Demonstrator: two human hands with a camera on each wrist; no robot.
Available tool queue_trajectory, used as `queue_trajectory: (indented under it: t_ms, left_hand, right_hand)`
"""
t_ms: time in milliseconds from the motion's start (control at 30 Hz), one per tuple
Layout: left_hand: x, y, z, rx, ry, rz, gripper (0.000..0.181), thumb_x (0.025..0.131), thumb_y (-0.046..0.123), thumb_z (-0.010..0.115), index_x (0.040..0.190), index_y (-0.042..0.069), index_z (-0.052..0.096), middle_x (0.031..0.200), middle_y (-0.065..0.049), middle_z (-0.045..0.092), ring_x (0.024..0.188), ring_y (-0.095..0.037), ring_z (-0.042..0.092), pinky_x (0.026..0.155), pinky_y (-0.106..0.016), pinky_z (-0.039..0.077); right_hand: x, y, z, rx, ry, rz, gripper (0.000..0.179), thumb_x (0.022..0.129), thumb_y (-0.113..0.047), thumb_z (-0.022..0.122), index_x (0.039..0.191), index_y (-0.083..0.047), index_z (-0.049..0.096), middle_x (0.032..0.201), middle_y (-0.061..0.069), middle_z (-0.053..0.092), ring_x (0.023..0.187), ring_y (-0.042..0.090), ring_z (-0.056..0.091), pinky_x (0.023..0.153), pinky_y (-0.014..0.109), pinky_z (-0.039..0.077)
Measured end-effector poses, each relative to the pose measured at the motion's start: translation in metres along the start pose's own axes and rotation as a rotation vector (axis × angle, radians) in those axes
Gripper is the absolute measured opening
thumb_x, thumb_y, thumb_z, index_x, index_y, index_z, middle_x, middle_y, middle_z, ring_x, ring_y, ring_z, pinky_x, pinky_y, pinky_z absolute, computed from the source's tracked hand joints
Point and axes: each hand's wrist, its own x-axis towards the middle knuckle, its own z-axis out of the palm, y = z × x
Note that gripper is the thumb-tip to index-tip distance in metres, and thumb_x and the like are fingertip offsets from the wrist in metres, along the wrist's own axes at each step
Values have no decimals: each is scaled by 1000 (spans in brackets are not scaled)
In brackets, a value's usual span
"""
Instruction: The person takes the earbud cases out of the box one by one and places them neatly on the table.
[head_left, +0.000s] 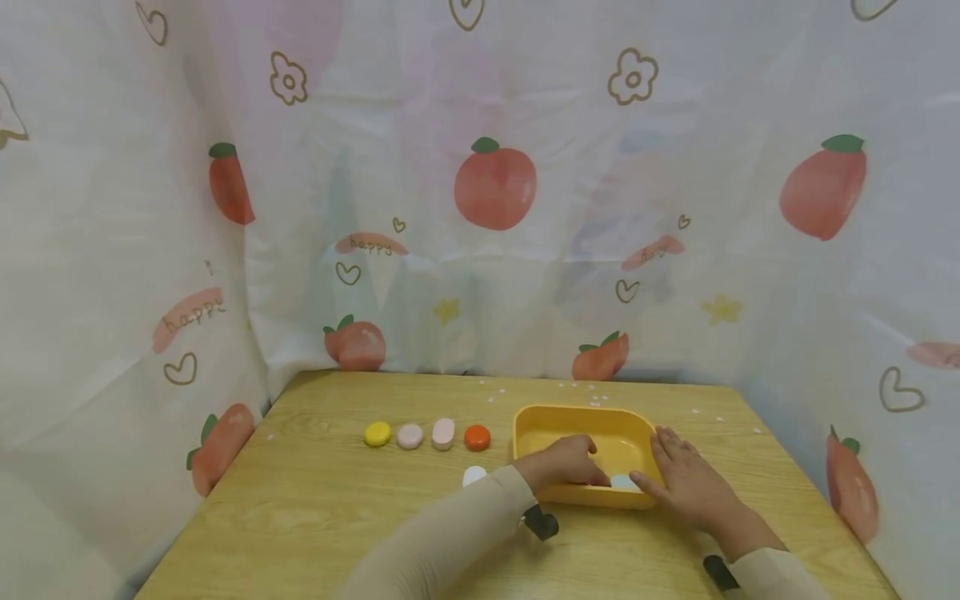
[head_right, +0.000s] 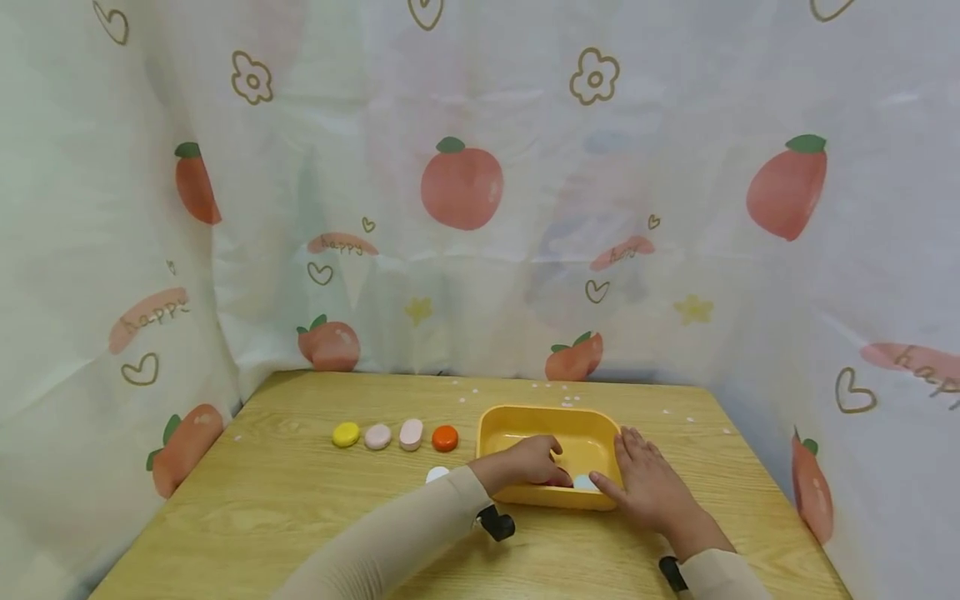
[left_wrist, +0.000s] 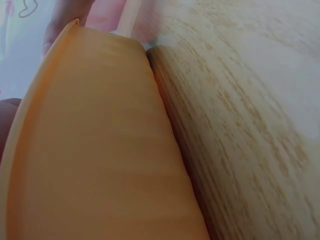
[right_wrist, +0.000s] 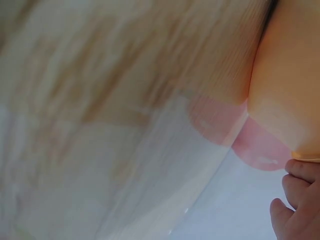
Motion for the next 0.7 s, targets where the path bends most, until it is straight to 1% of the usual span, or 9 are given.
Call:
queue_trajectory:
  t_ms: [100, 200, 400, 533, 700]
  left_hand:
    - [0, 1, 0, 22, -5, -8, 52, 76, 32, 84, 119, 11, 64, 101, 6, 63, 86, -9, 54, 84, -23, 48]
    - [1, 2, 0, 43, -7, 7, 53, 75, 30, 85, 120, 10, 64, 99, 5, 64, 82, -9, 53, 82, -22, 47]
    - [3, 5, 2, 117, -8, 25, 54, 75, 27, 85, 123, 13, 64, 105, 6, 66, 83, -9, 53, 84, -19, 46]
    - [2, 7, 2, 157, -14, 41, 46, 78, 28, 84, 118, 14, 67, 104, 7, 65, 86, -7, 54, 85, -18, 46]
    - [-1, 8, 0, 204, -17, 88, 32, 80, 29, 81, 108, 16, 70, 98, 8, 65, 88, -5, 56, 84, -17, 45]
  right_hand:
    - [1, -1, 1, 8, -5, 3, 88, 99, -55, 45, 143, 19, 26, 152, 35, 16, 140, 50, 13, 112, 60, 9]
    - [1, -1, 0, -2, 2, 4, 88, 99, -55, 45, 142, 19, 27, 152, 35, 17, 139, 50, 15, 112, 61, 11]
    - [2, 0, 1, -22, 5, 3, 87, 99, -55, 45, 143, 19, 27, 152, 35, 18, 139, 50, 15, 111, 62, 13]
    - [2, 0, 1, -22, 7, 0, 87, 99, -55, 45, 143, 18, 28, 152, 34, 19, 139, 50, 16, 111, 61, 13]
    - [1, -1, 1, -22, 8, 2, 87, 99, -55, 45, 143, 18, 28, 152, 34, 19, 139, 50, 16, 111, 61, 14]
